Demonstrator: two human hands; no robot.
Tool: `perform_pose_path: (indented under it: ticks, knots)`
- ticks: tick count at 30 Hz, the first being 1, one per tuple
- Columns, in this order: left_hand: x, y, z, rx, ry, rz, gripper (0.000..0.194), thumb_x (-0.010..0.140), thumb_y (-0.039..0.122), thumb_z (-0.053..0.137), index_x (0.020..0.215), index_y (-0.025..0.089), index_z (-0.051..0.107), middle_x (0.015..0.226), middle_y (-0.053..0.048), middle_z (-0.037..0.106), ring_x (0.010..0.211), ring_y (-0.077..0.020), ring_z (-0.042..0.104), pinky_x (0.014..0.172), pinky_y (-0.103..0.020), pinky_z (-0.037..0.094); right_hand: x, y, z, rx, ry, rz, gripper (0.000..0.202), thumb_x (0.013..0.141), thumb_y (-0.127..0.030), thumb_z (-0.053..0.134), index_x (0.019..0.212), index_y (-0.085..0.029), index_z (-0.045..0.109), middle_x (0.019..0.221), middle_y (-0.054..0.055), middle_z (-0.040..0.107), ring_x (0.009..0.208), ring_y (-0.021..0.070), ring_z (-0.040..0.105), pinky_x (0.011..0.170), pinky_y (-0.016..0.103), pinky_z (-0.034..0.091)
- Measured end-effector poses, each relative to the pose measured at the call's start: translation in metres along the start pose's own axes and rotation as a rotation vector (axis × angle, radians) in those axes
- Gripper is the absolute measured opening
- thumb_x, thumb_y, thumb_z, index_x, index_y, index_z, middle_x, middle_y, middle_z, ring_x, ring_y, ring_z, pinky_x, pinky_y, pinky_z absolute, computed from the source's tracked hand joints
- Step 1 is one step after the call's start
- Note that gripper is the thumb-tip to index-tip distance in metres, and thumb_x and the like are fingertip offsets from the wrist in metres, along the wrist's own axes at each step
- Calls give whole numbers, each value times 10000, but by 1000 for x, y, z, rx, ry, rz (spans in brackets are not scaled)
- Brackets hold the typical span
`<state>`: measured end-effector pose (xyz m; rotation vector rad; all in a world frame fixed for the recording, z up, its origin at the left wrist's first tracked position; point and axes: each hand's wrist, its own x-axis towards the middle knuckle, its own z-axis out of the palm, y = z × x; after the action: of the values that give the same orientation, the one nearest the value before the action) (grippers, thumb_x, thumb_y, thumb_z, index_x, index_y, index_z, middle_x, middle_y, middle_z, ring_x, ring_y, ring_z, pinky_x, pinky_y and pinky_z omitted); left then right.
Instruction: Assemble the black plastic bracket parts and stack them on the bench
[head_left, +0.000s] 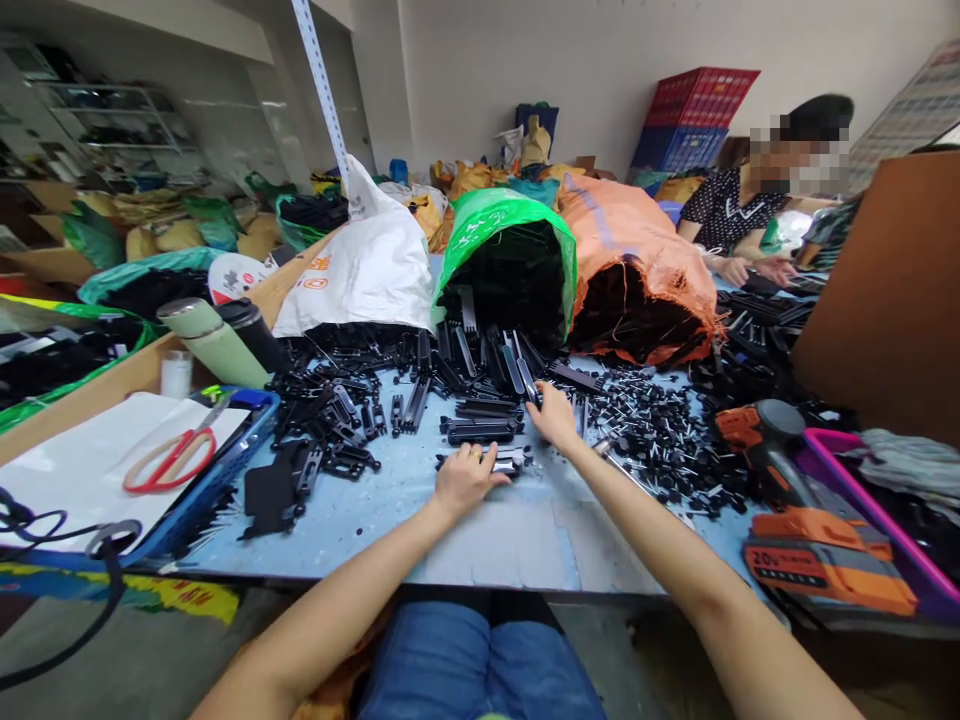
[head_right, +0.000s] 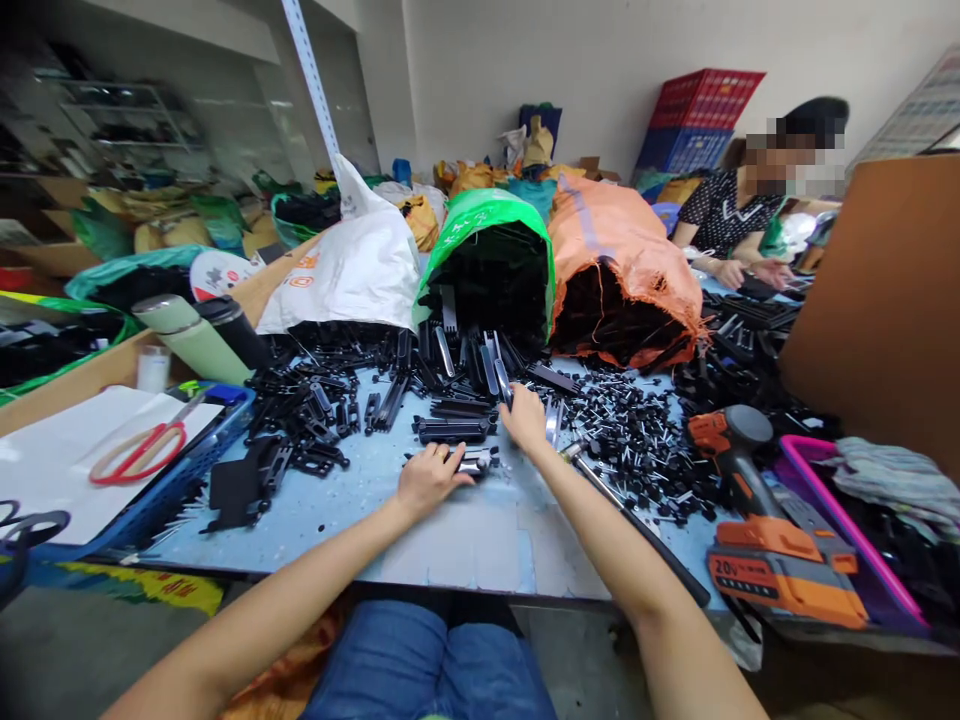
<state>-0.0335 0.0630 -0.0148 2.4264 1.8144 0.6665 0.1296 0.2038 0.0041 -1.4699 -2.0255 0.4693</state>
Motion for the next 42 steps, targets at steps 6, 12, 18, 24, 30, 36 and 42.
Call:
perform_pose_path:
  ticks: [6, 12, 18, 24, 30, 36, 42]
  knots:
    - [36, -49, -23, 211, 159, -423, 458, 893, 395, 377, 1266, 134, 419, 1202, -160, 496, 1122, -282, 415, 911, -391, 330, 56, 17, 6, -49, -27, 118, 280, 679, -284, 628, 900, -121, 573, 974, 156, 595, 1017, 304, 479, 882, 408, 348]
    - [49, -134, -57, 233, 81, -795, 348, 813, 295, 469, 1032, 45, 570, 1021, -232, 584, 1027, -338, 494, 797, -402, 399, 33, 15, -7, 163, 6, 127, 413, 854, -436, 391, 1163, -161, 403, 900, 73, 616, 737, 185, 589, 665, 310, 457]
    - [56, -125, -66, 142, 50, -724, 313, 826, 240, 429, 1026, 64, 593, 991, -208, 597, 974, -319, 544, 820, -419, 401, -55, -17, -9, 922, -272, 46, 408, 827, -530, 444, 1062, -196, 452, 980, 77, 609, 849, 185, 607, 757, 325, 489]
    - [-13, -35, -46, -245, 27, -278, 377, 902, 298, 333, 1236, 192, 472, 1122, -99, 536, 1018, -202, 529, 881, -310, 417, -139, 4, -44, 701, -398, -151, 497, 685, -351, 678, 1086, -228, 412, 1039, 69, 570, 964, 209, 572, 820, 340, 476]
    - [-65, 23, -30, -637, 15, -282, 354, 895, 310, 366, 1195, 211, 526, 1067, -91, 560, 892, -195, 564, 847, -348, 443, -157, 19, -79, -37, -447, -486, 385, 749, -334, 621, 1117, -239, 562, 1003, 80, 606, 988, 254, 534, 914, 453, 395]
    - [-59, 61, -26, -970, 76, -471, 416, 895, 372, 383, 1268, 206, 461, 1085, -87, 536, 509, -84, 492, 553, -269, 470, -156, -31, -18, 619, -346, -65, 406, 924, -430, 327, 1283, -275, 437, 974, 69, 620, 703, 174, 617, 600, 320, 534]
    - [-56, 68, -37, -805, 172, -384, 342, 888, 297, 425, 1194, 207, 551, 1012, -75, 566, 973, -191, 529, 903, -329, 408, -153, -33, -18, 881, -425, 22, 471, 895, -459, 402, 1324, -264, 422, 872, 50, 588, 566, 128, 577, 505, 276, 524]
